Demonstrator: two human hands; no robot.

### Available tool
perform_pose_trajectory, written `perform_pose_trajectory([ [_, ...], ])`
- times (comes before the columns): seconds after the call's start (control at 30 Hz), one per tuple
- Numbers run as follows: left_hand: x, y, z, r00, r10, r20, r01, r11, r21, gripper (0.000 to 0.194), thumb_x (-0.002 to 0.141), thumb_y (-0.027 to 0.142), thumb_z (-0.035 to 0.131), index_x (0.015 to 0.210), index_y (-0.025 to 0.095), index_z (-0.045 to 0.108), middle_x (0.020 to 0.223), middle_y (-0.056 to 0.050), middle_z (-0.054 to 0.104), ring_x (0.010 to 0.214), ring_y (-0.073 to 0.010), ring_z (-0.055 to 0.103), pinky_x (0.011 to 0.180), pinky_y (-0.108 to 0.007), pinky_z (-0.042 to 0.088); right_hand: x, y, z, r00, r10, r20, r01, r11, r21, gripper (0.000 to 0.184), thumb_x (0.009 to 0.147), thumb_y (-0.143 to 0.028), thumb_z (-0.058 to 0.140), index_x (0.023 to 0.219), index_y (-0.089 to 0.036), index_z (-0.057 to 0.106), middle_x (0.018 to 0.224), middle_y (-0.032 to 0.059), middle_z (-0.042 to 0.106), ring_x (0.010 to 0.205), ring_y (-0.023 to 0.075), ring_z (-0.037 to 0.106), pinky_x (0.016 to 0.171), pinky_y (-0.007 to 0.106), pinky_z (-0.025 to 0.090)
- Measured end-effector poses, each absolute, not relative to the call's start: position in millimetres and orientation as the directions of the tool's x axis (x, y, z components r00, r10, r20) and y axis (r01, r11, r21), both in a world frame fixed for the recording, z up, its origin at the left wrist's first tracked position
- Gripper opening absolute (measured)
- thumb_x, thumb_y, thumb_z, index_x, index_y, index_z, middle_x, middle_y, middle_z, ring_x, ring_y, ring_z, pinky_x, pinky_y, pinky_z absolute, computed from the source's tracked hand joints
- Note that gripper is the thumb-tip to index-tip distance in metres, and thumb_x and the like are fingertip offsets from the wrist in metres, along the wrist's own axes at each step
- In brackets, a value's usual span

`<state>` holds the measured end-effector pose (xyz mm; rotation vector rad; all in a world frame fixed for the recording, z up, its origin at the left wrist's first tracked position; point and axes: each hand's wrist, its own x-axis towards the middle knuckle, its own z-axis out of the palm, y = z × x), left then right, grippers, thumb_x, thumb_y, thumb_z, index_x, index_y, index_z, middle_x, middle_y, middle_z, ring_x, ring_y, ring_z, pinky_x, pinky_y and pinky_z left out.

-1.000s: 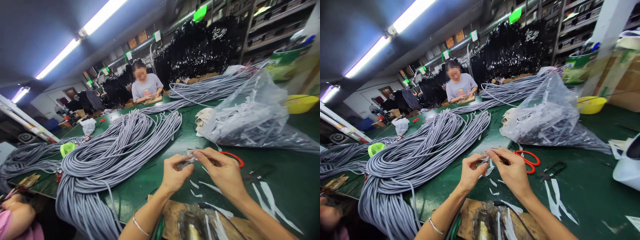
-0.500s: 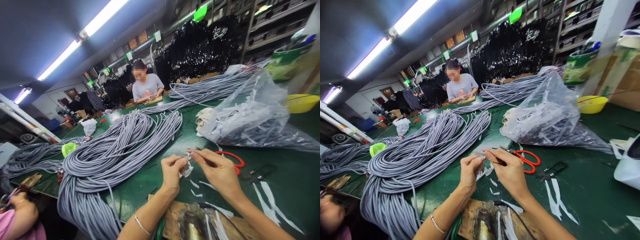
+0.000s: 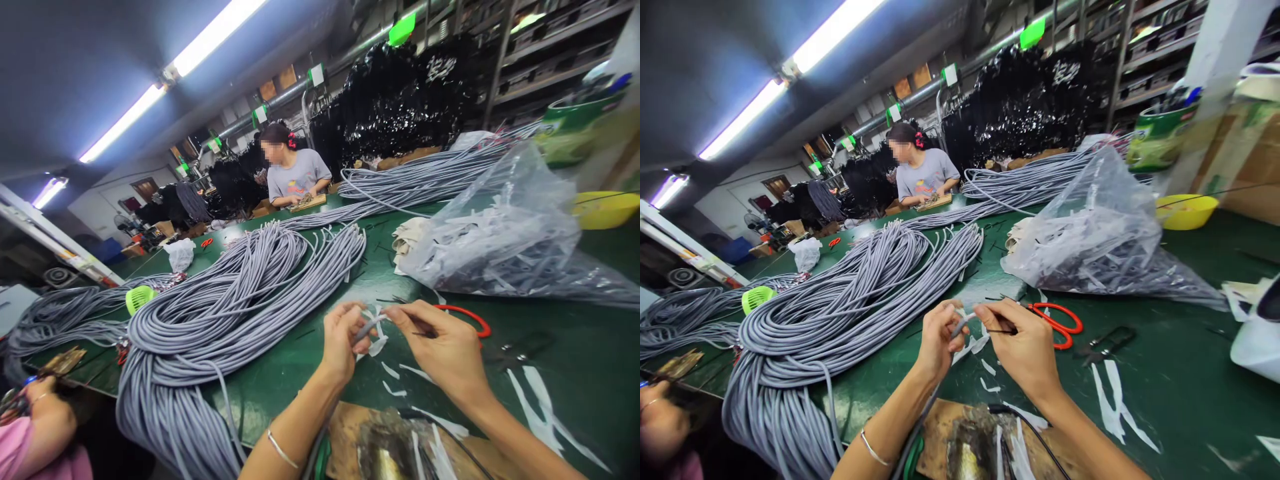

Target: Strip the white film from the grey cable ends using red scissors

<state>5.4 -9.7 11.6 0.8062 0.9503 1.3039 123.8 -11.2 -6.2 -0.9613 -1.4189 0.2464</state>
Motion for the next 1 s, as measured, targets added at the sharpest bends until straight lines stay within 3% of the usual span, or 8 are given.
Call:
perform_pose_trajectory([
  [0.1, 2, -10, 11, 0.081, 0.994, -0.075, -0.367, 0.100, 0.925, 0.035, 0.046, 0.035, 0.079, 0.067, 0.009, 0.068, 0.043, 0.003, 0.053, 0.031, -0.0009, 0.029, 0.035, -0.017, 0.016, 126, -11, -6, 0.191, 0.702, 0.686, 0.361, 0.599, -0.714, 0.040, 0.087, -0.049, 0.053, 0.062, -0.019, 0.064, 0.049, -0.0016, 0.054, 0.039, 0.0091, 0.044, 0.036, 0.021, 0.035],
  [0.2, 2, -10, 7, -0.006, 1.000, -0.018, -0.292, 0.015, 0.956, 0.024, 0.049, 0.031, 0.077, 0.055, 0.009, 0.069, 0.042, 0.003, 0.050, 0.036, -0.0032, 0.036, 0.037, -0.018, 0.022, 125, -13, -5, 0.180, 0.703, 0.688, 0.371, 0.599, -0.709, 0.043, 0.087, -0.052, 0.052, 0.062, -0.020, 0.064, 0.049, -0.0016, 0.053, 0.039, 0.0093, 0.043, 0.036, 0.021, 0.034],
  [0.33, 4, -9, 5, -0.103, 0.995, -0.001, -0.278, -0.028, 0.960, 0.026, 0.048, 0.034, 0.078, 0.045, 0.012, 0.064, 0.048, 0.000, 0.055, 0.046, -0.0083, 0.047, 0.041, -0.019, 0.033, 123, -14, -3, 0.180, 0.692, 0.699, 0.379, 0.607, -0.699, 0.042, 0.087, -0.051, 0.052, 0.061, -0.021, 0.066, 0.048, -0.0015, 0.054, 0.039, 0.0092, 0.043, 0.036, 0.021, 0.034],
  [0.47, 5, -9, 6, -0.134, 0.990, -0.044, -0.297, 0.002, 0.955, 0.035, 0.049, 0.039, 0.079, 0.041, 0.012, 0.058, 0.042, 0.002, 0.050, 0.038, -0.0046, 0.040, 0.039, -0.018, 0.031, 121, -14, -1, 0.158, 0.727, 0.668, 0.344, 0.593, -0.728, 0.041, 0.084, -0.051, 0.054, 0.060, -0.021, 0.069, 0.047, -0.0007, 0.056, 0.040, 0.0096, 0.045, 0.038, 0.021, 0.037],
  [0.63, 5, -8, 7, -0.104, 0.994, -0.014, -0.267, -0.014, 0.964, 0.047, 0.045, 0.052, 0.082, 0.057, 0.012, 0.060, 0.044, 0.006, 0.047, 0.031, -0.0003, 0.027, 0.033, -0.017, 0.018, 121, -10, -5, 0.176, 0.883, 0.435, 0.150, 0.413, -0.898, 0.038, 0.070, -0.056, 0.065, 0.073, -0.019, 0.074, 0.057, 0.0017, 0.065, 0.038, 0.0107, 0.049, 0.033, 0.022, 0.036],
  [0.73, 5, -8, 4, -0.034, 0.999, 0.031, -0.247, -0.038, 0.968, 0.054, 0.047, 0.060, 0.080, 0.063, 0.011, 0.062, 0.050, 0.003, 0.052, 0.032, -0.0009, 0.030, 0.033, -0.018, 0.019, 121, -6, -9, 0.116, 0.942, 0.314, 0.039, 0.311, -0.949, 0.044, 0.063, -0.058, 0.068, 0.080, -0.018, 0.075, 0.063, 0.0042, 0.070, 0.042, 0.0143, 0.057, 0.034, 0.023, 0.041],
  [0.87, 3, -11, 0, -0.003, 0.988, 0.154, -0.129, -0.153, 0.980, 0.040, 0.062, 0.049, 0.075, 0.072, 0.011, 0.069, 0.059, -0.002, 0.061, 0.042, -0.0067, 0.043, 0.040, -0.020, 0.033, 121, -8, -11, 0.215, 0.834, 0.509, 0.214, 0.468, -0.857, 0.035, 0.074, -0.050, 0.063, 0.060, -0.019, 0.069, 0.052, 0.0030, 0.066, 0.041, 0.0136, 0.057, 0.038, 0.022, 0.044],
  [1.0, 3, -18, 0, -0.088, 0.915, 0.393, 0.251, -0.362, 0.898, 0.013, 0.069, 0.025, 0.064, 0.072, 0.015, 0.073, 0.064, -0.004, 0.064, 0.058, -0.0134, 0.055, 0.051, -0.022, 0.041, 120, -16, -7, 0.174, 0.555, 0.813, 0.516, 0.652, -0.556, 0.026, 0.084, -0.030, 0.057, 0.062, -0.020, 0.065, 0.052, -0.0007, 0.064, 0.039, 0.0093, 0.052, 0.042, 0.020, 0.042],
])
